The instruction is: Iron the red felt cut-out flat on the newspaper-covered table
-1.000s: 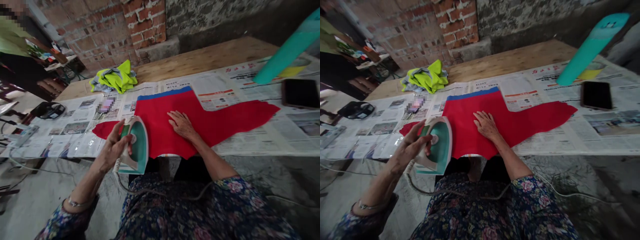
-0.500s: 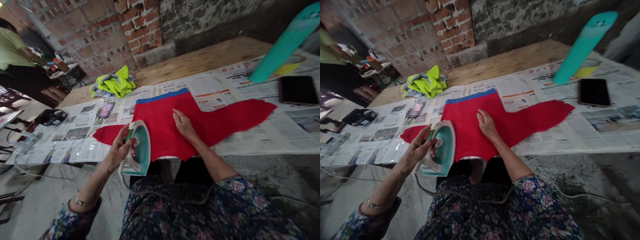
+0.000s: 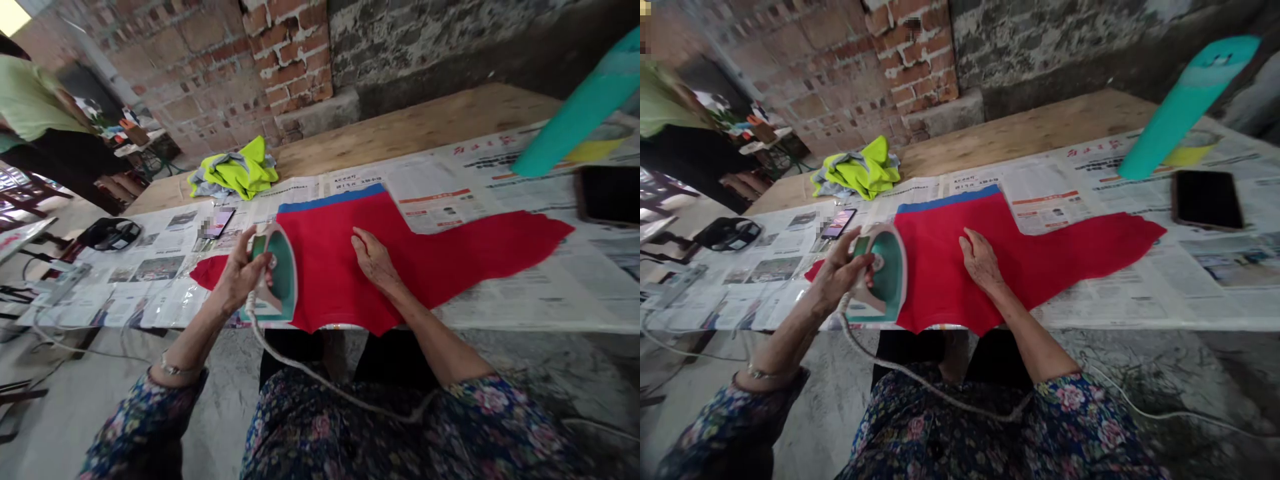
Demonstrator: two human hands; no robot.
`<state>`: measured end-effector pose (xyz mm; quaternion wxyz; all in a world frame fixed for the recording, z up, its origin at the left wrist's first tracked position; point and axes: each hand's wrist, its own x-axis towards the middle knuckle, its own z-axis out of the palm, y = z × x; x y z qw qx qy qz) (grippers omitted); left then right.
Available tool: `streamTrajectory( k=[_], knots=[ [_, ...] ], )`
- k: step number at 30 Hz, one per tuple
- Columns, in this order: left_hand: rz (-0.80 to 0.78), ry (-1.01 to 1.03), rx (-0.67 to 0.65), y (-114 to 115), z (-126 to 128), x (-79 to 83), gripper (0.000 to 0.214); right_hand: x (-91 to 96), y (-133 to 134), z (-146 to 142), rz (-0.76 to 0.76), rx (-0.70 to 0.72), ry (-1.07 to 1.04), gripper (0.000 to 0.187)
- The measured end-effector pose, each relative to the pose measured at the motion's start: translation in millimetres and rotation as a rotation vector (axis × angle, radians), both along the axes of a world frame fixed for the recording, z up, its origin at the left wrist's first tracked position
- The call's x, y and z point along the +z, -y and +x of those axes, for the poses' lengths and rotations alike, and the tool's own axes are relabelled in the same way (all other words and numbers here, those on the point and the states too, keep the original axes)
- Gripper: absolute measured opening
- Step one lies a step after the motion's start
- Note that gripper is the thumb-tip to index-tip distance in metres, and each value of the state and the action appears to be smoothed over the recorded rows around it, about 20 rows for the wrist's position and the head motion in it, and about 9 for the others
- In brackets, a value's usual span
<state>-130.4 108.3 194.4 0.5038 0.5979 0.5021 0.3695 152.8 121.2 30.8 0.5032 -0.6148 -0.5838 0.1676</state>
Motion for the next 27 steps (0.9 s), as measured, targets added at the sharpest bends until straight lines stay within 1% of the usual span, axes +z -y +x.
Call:
streamTrajectory(
  k=[2,3,5,7,9,12,14,16,18,20,22,24,27],
  knots=[
    [-0.053,0.046,-0.036,-13.5,28.1,-1.3,0.092,-2.3,1.7,0.5,0.038,-0.003,-0.038,0.063],
    [-0.077,0.057,-0.027,-20.0,43.2,-1.9,0.088,-3.6,2.8,1.1,0.047,-0.004,-0.047,0.064],
    [-0.161,0.042,-0.032,-34.1,72.8,-3.7,0.08,-6.3,4.7,3.2,0.045,-0.009,-0.05,0.065],
    [-0.194,0.025,-0.036,-51.1,97.4,-6.5,0.075,-9.2,5.9,6.0,0.039,-0.016,-0.044,0.065],
    [-0.191,0.022,-0.014,-70.1,113.5,-10.0,0.073,-11.7,6.6,8.4,0.037,-0.017,-0.028,0.064],
    [-0.182,0.015,0.034,-98.2,120.5,-14.0,0.074,-14.2,7.4,9.3,0.046,-0.019,0.015,0.062],
    [-0.173,0.006,0.078,-114.5,115.4,-14.7,0.075,-15.5,7.4,8.1,0.061,-0.028,0.041,0.062],
    [-0.159,-0.006,0.133,-127.7,104.1,-14.0,0.073,-17.0,6.5,6.3,0.075,-0.034,0.06,0.062],
    [-0.14,-0.02,0.194,-137.0,87.8,-12.8,0.069,-18.6,5.1,4.4,0.089,-0.036,0.073,0.062],
    [-0.118,-0.035,0.256,-141.4,68.1,-11.9,0.064,-19.9,3.7,3.1,0.102,-0.042,0.082,0.063],
    [-0.099,-0.048,0.315,-140.1,46.7,-11.3,0.062,-20.3,2.7,2.6,0.103,-0.045,0.087,0.063],
    [-0.089,-0.059,0.361,-132.2,25.4,-10.0,0.062,-19.8,2.0,3.1,0.088,-0.037,0.095,0.063],
    [-0.094,-0.059,0.397,-107.4,-1.9,-5.4,0.065,-18.6,0.9,5.3,0.075,-0.021,0.107,0.062]
  ],
)
